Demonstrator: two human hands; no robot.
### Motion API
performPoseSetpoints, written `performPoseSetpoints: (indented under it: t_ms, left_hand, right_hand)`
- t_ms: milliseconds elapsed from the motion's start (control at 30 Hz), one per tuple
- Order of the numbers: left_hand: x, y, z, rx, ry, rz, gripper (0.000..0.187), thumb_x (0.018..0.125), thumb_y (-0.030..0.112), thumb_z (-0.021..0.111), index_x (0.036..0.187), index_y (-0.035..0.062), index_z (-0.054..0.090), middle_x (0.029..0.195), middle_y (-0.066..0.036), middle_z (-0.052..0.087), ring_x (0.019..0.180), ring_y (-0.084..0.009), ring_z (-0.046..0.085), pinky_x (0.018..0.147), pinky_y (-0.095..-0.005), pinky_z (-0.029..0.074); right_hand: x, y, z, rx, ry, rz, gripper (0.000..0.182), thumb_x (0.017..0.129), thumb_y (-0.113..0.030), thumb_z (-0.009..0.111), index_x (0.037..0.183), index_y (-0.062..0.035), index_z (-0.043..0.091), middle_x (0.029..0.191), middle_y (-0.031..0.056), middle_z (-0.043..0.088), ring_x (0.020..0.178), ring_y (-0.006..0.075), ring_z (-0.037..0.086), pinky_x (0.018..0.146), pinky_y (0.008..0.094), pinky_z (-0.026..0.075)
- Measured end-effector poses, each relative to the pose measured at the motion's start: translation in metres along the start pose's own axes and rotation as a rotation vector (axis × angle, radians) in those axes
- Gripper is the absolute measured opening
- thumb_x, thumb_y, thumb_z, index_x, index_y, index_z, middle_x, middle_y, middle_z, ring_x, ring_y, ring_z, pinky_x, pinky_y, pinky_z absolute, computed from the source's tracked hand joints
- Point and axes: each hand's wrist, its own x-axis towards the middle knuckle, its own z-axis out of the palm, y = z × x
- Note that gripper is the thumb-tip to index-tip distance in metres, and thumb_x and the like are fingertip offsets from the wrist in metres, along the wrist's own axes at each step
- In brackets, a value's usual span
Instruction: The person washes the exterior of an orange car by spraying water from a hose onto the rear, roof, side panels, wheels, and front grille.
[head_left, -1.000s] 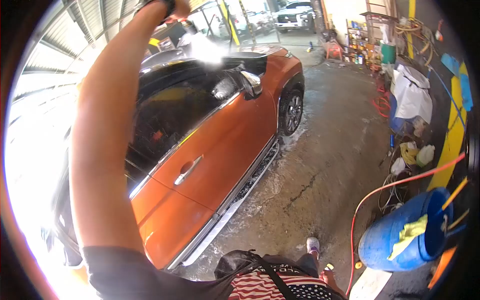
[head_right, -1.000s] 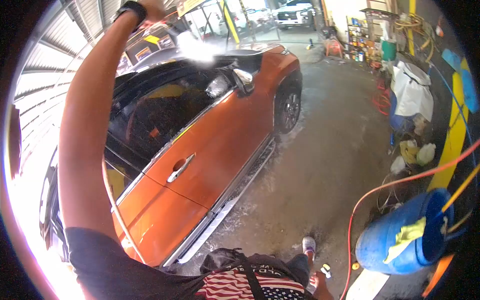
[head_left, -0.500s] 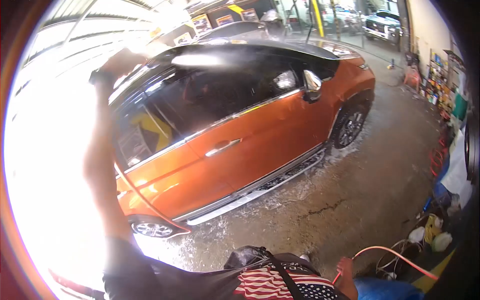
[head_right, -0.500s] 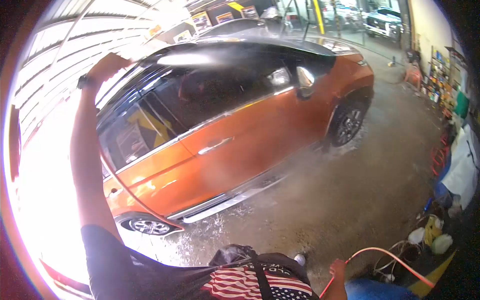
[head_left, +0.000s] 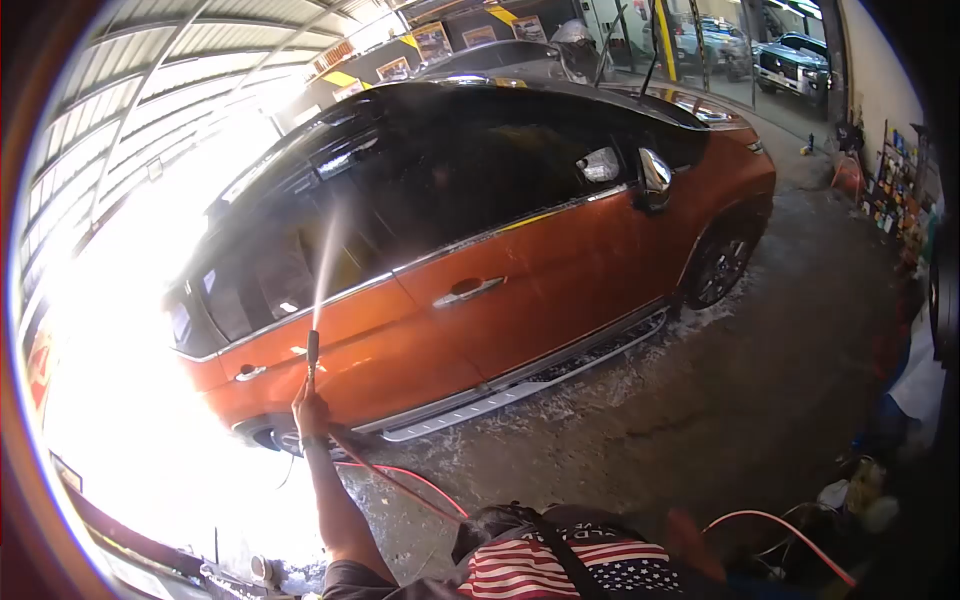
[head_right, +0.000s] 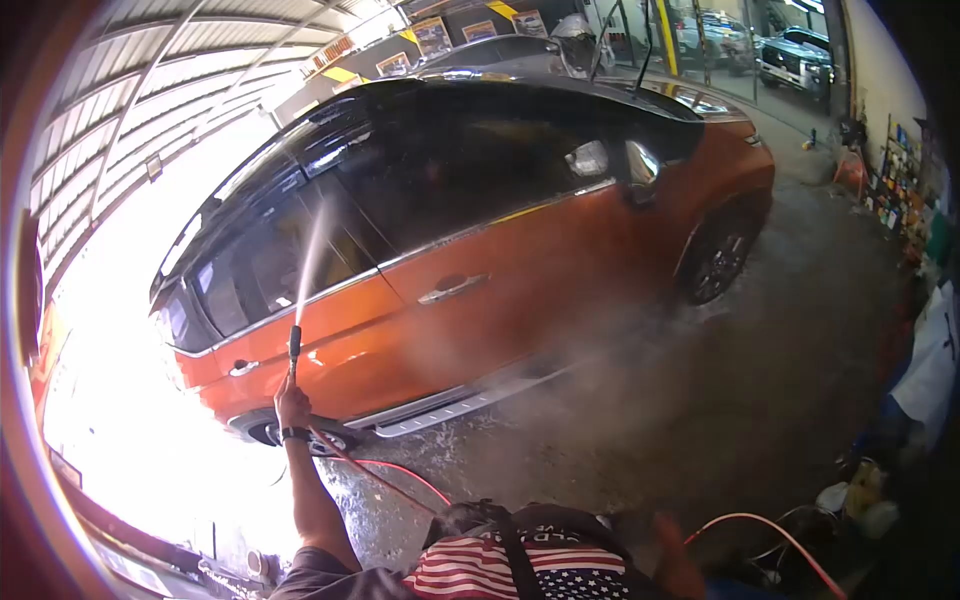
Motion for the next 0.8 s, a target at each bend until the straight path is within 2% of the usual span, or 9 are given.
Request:
performPoseSetpoints:
  t_ms: [67,167,233,267,300,467,533,600,800]
  left_hand:
    - [0.005,-0.024,0.012,-0.111,-0.061,-0.030,0.030,0.097,0.019,0.047,0.125,0.0091,0.052,0.051,0.008,0.030,0.035,-0.0056,0.034,0.029,-0.0227,0.027]
    - [0.012,-0.012,0.054,-0.017,-0.006,0.007,0.032,0.097,0.021,0.047,0.127,0.0091,0.050,0.051,0.008,0.028,0.036,-0.0044,0.031,0.030,-0.0226,0.026]
    - [0.021,-0.001,0.078,-0.025,-0.100,-0.002,0.034,0.098,0.025,0.047,0.130,0.0151,0.047,0.050,0.009,0.023,0.035,-0.0039,0.026,0.031,-0.0209,0.021]
    - [0.033,-0.004,0.081,-0.039,-0.138,-0.019,0.035,0.097,0.025,0.048,0.131,0.0135,0.048,0.051,0.009,0.023,0.036,-0.0032,0.025,0.031,-0.0206,0.021]
    - [0.041,-0.004,0.088,-0.042,-0.154,-0.027,0.035,0.097,0.025,0.048,0.131,0.0135,0.048,0.051,0.009,0.023,0.036,-0.0032,0.025,0.031,-0.0206,0.021]
    - [0.065,0.010,0.135,0.123,-0.292,-0.042,0.037,0.096,0.024,0.050,0.130,0.0100,0.049,0.051,0.010,0.025,0.036,-0.0034,0.026,0.032,-0.0204,0.021]
    - [0.078,0.013,0.148,0.163,-0.327,-0.053,0.036,0.096,0.023,0.050,0.130,0.0100,0.050,0.051,0.010,0.025,0.036,-0.0034,0.025,0.032,-0.0205,0.021]
    - [0.093,0.016,0.157,0.294,-0.422,0.000,0.038,0.095,0.021,0.051,0.130,0.0073,0.052,0.053,0.011,0.027,0.039,-0.0023,0.027,0.035,-0.0202,0.021]
    - [0.103,0.080,0.182,0.722,-0.448,0.099,0.029,0.094,0.024,0.054,0.117,0.0095,0.065,0.053,0.009,0.038,0.040,-0.0017,0.033,0.037,-0.0214,0.024]
  right_hand:
    - [0.013,-0.004,0.005,0.132,-0.133,-0.205,0.012,0.087,-0.025,0.060,0.082,-0.0139,0.057,0.067,0.0050,0.053,0.063,0.0211,0.057,0.055,0.0376,0.048]
    - [0.099,0.028,-0.044,-0.638,0.026,-0.627,0.014,0.084,-0.017,0.060,0.071,-0.0150,0.054,0.060,-0.0001,0.050,0.052,0.0136,0.051,0.046,0.0301,0.044]
    - [0.015,-0.032,0.000,-0.392,0.135,-0.215,0.016,0.083,-0.020,0.059,0.069,-0.0161,0.053,0.058,-0.0008,0.048,0.049,0.0134,0.049,0.044,0.0301,0.043]
    - [-0.046,-0.078,0.039,-0.256,0.217,-0.030,0.017,0.082,-0.022,0.058,0.068,-0.0166,0.052,0.057,-0.0012,0.047,0.047,0.0133,0.048,0.043,0.0302,0.043]
    - [-0.059,-0.073,0.033,-0.245,0.232,-0.030,0.017,0.082,-0.022,0.058,0.068,-0.0166,0.052,0.057,-0.0012,0.047,0.047,0.0133,0.048,0.043,0.0302,0.043]
    - [-0.107,0.002,-0.008,0.188,-0.155,-0.026,0.023,0.089,-0.037,0.052,0.077,-0.0166,0.050,0.057,-0.0012,0.039,0.044,0.0150,0.041,0.038,0.0340,0.036]
    - [-0.136,0.048,0.000,-0.030,0.250,0.065,0.021,0.089,-0.037,0.051,0.077,-0.0187,0.049,0.057,-0.0015,0.037,0.044,0.0136,0.040,0.038,0.0328,0.034]
    - [-0.138,0.095,-0.020,-0.033,0.107,0.165,0.019,0.079,-0.040,0.060,0.085,-0.0229,0.053,0.059,-0.0016,0.049,0.050,0.0177,0.049,0.054,0.0386,0.046]
    - [-0.135,0.146,0.004,0.088,0.387,0.545,0.008,0.082,-0.017,0.056,0.076,-0.0165,0.050,0.065,0.0020,0.048,0.053,0.0202,0.047,0.047,0.0399,0.040]
